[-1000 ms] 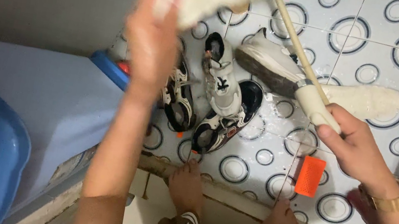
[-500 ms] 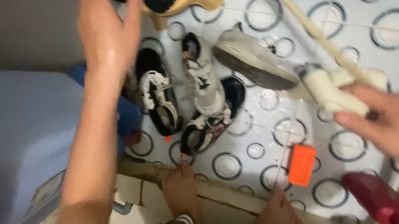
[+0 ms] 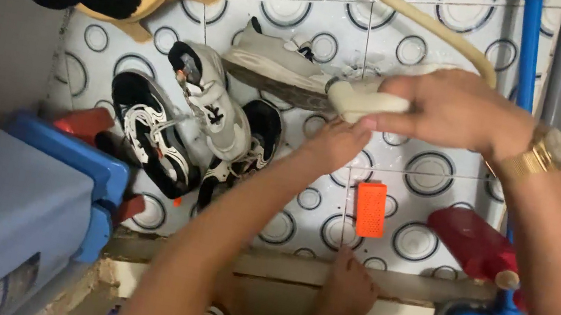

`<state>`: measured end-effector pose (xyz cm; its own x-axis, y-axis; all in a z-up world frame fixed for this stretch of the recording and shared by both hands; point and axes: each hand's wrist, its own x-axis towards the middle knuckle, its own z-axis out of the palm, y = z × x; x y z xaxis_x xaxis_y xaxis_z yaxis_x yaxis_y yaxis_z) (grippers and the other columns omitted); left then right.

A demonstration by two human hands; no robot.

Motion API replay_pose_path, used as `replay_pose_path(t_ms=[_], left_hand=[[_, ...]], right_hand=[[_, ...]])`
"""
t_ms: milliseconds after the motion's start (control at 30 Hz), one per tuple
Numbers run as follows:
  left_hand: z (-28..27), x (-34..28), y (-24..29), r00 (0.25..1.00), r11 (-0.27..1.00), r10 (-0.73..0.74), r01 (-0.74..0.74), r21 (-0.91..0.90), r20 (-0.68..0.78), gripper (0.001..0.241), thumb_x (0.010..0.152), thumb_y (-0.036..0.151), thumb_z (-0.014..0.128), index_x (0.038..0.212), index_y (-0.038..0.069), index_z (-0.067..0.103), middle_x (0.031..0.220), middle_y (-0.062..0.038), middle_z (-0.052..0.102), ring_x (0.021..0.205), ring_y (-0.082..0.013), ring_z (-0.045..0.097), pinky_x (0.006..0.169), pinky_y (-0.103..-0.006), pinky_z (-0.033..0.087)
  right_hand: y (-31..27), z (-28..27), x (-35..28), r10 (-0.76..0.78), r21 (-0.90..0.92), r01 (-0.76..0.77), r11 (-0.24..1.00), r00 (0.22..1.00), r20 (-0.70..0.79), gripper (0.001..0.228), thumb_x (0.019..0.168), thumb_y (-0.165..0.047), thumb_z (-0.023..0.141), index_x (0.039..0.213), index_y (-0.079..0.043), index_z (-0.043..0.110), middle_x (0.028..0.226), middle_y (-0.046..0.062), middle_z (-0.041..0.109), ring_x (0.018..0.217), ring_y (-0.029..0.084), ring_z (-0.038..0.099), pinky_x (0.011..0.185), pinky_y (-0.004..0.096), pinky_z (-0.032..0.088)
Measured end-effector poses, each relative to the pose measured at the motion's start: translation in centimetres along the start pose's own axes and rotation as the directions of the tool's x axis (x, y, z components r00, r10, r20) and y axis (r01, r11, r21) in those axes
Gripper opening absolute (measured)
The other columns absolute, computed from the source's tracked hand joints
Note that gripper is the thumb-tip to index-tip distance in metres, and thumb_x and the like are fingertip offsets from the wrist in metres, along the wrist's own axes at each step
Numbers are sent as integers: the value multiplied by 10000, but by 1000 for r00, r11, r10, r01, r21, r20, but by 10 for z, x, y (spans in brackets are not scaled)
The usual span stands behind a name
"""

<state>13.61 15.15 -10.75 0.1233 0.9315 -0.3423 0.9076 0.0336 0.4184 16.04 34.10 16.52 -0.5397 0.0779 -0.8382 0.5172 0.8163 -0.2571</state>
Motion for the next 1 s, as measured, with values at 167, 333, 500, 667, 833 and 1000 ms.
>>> replay_pose_path(t_ms=[167,333,500,667,833,1000], left_hand=[[93,84,0,872,891,-398,442,106,-286,435,923,175,422,1243,111,710,1270,-185,687,1306,-342,527,1256,-490,237],[35,87,9,884,889,-457,458,-20,-97,444,935,207,397,1250,118,695,1279,-168,687,1271,-343,562,1163,-488,314],[-24,65,22,882,863,-451,470,-182,139,457,950,247,363,1260,128,676,1291,-146,687,1226,-343,608,1044,-485,414],[-91,18,37,838,756,-353,517,-401,415,479,970,301,318,1274,140,651,1307,-117,687,1166,-343,668,885,-479,546],[-170,-88,-11,880,755,-399,475,-453,258,219,970,161,559,1183,175,605,1052,-65,705,898,-246,671,692,-402,545],[-212,-187,-79,722,515,-614,672,-532,319,462,1006,202,548,1463,259,523,1291,-10,701,1047,-190,710,823,-355,622]], right_hand=[[29,7,-12,-81,451,151,880,982,-171,287,936,-426,609,1086,-208,721,906,-44,713,797,138,616,740,299,477],[45,21,-15,-159,453,254,855,958,-239,287,906,-429,618,1072,-220,725,862,-59,714,666,116,615,606,270,493],[43,31,-18,-199,450,312,837,939,-280,226,910,-415,658,980,-205,705,741,-46,644,593,115,541,554,269,440],[30,31,-21,-206,413,328,850,927,-313,258,914,-429,626,980,-199,725,672,-38,631,528,112,546,507,263,441],[23,42,-22,-259,438,420,795,888,-380,261,917,-352,624,1068,-169,733,821,-38,694,612,107,603,551,255,473],[-17,63,-14,-228,406,360,840,913,-337,276,942,-382,598,1122,-233,745,693,-43,668,485,88,542,422,199,451]])
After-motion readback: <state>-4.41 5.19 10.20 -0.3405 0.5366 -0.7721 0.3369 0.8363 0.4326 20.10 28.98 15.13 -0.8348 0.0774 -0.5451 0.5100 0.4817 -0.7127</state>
